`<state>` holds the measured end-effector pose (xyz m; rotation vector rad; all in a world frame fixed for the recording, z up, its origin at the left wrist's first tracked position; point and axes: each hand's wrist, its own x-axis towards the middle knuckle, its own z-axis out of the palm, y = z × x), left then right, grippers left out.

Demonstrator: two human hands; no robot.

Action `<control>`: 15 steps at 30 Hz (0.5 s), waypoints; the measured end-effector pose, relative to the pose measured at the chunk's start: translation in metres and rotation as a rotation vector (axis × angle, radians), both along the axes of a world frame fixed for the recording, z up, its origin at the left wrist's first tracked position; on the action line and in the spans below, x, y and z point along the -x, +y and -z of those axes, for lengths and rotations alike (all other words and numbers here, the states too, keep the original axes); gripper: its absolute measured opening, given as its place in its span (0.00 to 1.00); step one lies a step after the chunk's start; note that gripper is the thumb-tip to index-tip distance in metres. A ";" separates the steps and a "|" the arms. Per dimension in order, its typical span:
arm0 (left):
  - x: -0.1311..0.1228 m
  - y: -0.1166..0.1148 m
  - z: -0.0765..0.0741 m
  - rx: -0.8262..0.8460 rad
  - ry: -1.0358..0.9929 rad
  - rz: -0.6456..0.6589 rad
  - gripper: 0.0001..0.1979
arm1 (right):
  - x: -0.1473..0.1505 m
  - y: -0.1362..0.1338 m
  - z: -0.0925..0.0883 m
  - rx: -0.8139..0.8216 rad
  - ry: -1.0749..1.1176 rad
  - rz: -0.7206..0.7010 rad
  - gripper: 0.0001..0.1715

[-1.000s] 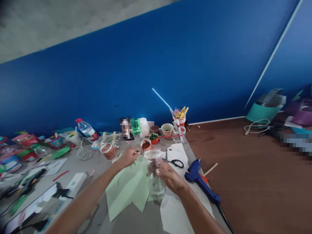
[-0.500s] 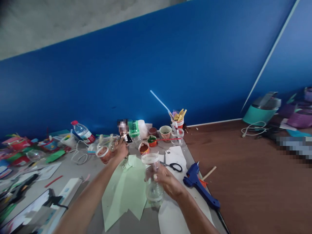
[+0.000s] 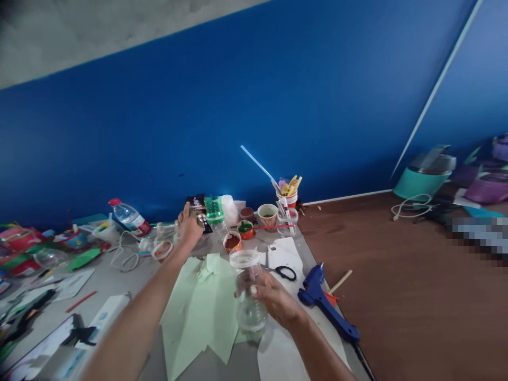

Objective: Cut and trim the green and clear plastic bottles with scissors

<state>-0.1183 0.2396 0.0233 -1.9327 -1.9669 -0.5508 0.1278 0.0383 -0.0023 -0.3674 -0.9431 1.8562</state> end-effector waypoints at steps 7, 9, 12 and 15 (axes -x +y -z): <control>-0.008 -0.030 0.034 0.048 0.043 0.062 0.21 | 0.004 0.000 0.001 -0.015 0.060 0.001 0.22; -0.006 -0.035 0.040 0.065 0.051 0.071 0.18 | 0.004 0.000 0.001 -0.018 0.063 -0.002 0.21; -0.003 -0.037 0.045 0.075 0.053 0.065 0.18 | 0.003 -0.001 0.002 -0.013 0.060 0.012 0.20; -0.001 -0.036 0.047 0.082 0.052 0.057 0.18 | 0.002 -0.001 0.003 -0.005 0.058 0.021 0.18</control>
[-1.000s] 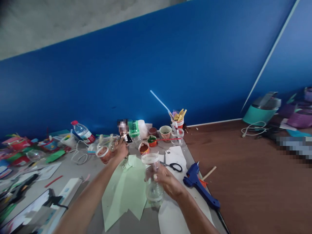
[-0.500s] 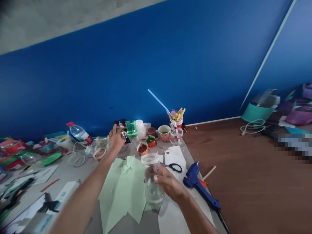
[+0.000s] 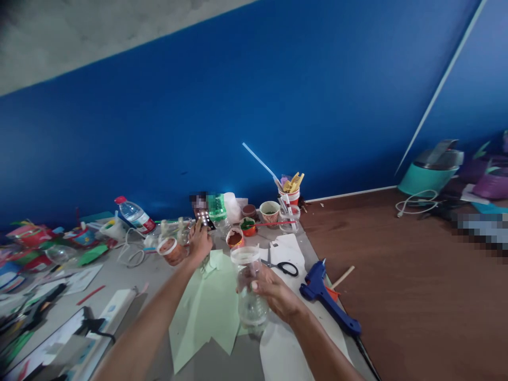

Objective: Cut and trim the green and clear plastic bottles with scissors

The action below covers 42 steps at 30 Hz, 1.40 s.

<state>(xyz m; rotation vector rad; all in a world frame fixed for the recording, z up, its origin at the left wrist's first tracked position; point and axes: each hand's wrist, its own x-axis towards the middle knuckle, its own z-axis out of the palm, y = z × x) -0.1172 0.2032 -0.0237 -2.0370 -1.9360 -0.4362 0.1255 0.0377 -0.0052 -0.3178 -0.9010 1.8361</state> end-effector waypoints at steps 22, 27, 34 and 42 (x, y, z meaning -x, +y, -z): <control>-0.001 0.015 -0.004 0.053 -0.012 -0.030 0.18 | -0.002 0.001 0.000 -0.002 -0.053 0.014 0.24; 0.005 -0.004 0.008 0.085 0.010 0.016 0.17 | -0.001 0.001 0.002 0.017 -0.046 -0.001 0.22; 0.010 -0.008 0.016 0.139 0.023 0.048 0.15 | 0.000 0.000 0.003 0.020 -0.044 -0.028 0.23; 0.014 0.001 0.016 0.151 0.033 0.051 0.18 | -0.001 0.001 0.003 0.002 -0.055 0.007 0.21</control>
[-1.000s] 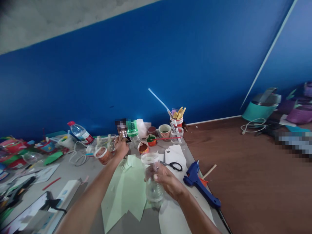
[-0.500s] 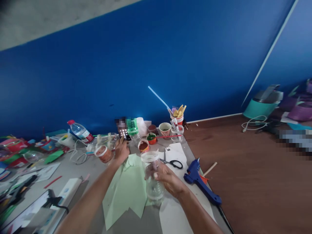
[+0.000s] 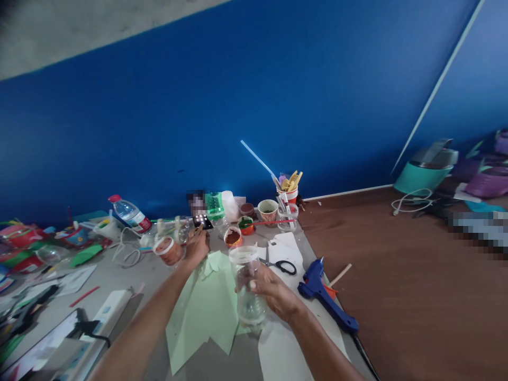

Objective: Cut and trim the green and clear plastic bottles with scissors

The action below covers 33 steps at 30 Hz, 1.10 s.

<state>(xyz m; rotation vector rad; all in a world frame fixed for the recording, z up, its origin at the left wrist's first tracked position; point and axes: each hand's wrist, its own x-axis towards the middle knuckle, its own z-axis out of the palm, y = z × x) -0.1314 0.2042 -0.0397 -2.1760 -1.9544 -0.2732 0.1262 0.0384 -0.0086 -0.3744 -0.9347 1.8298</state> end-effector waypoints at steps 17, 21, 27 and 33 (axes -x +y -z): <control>-0.008 0.012 -0.017 -0.102 -0.022 -0.105 0.20 | 0.001 0.001 -0.003 0.004 -0.002 0.028 0.21; -0.011 0.020 -0.021 -0.106 -0.029 -0.113 0.25 | 0.001 0.002 0.001 0.005 0.029 0.015 0.21; -0.011 0.027 -0.026 -0.081 -0.043 -0.113 0.27 | 0.001 0.002 -0.002 0.013 0.045 0.013 0.19; -0.015 0.012 -0.023 -0.073 -0.057 -0.104 0.21 | 0.001 0.002 -0.001 0.008 0.027 0.012 0.19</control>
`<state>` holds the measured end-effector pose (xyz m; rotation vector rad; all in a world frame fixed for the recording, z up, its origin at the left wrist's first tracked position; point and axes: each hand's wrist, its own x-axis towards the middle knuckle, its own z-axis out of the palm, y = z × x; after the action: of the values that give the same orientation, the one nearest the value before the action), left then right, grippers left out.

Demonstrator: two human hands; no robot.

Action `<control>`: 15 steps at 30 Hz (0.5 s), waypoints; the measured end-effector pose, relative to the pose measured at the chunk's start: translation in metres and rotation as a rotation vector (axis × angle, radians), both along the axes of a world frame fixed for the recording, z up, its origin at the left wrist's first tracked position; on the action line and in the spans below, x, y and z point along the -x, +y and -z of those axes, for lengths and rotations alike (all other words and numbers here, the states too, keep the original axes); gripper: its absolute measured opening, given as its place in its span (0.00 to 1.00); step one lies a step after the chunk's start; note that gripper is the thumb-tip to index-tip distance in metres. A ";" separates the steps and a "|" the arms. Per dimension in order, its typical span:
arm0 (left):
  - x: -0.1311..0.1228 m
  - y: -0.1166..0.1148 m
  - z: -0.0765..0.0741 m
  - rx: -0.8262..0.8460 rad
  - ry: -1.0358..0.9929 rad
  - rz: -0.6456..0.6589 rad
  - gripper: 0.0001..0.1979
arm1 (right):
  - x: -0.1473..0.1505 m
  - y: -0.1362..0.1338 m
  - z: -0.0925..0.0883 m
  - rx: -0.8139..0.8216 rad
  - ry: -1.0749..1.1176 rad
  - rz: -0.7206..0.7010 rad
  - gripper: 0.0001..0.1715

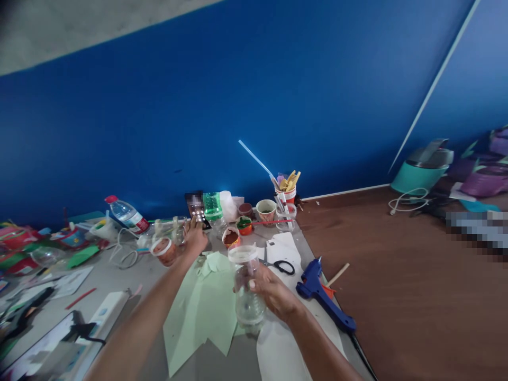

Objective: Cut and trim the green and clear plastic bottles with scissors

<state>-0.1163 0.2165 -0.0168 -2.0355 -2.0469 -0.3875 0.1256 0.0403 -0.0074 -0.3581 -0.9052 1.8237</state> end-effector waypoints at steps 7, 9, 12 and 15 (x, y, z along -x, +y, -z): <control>0.002 -0.016 0.009 0.061 0.009 0.089 0.16 | 0.001 0.000 0.007 -0.021 0.005 -0.026 0.22; 0.003 -0.016 0.010 0.072 0.009 0.099 0.16 | 0.001 -0.001 0.006 -0.013 0.016 -0.029 0.20; 0.005 -0.015 0.009 0.081 0.009 0.109 0.16 | 0.001 -0.002 0.002 -0.005 0.016 -0.026 0.19; 0.006 -0.014 0.009 0.090 0.008 0.110 0.17 | 0.002 -0.003 -0.002 -0.005 0.004 -0.016 0.20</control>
<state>-0.1219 0.2022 -0.0257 -2.2047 -1.9875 -0.3119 0.1239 0.0378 -0.0055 -0.3451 -0.9123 1.8356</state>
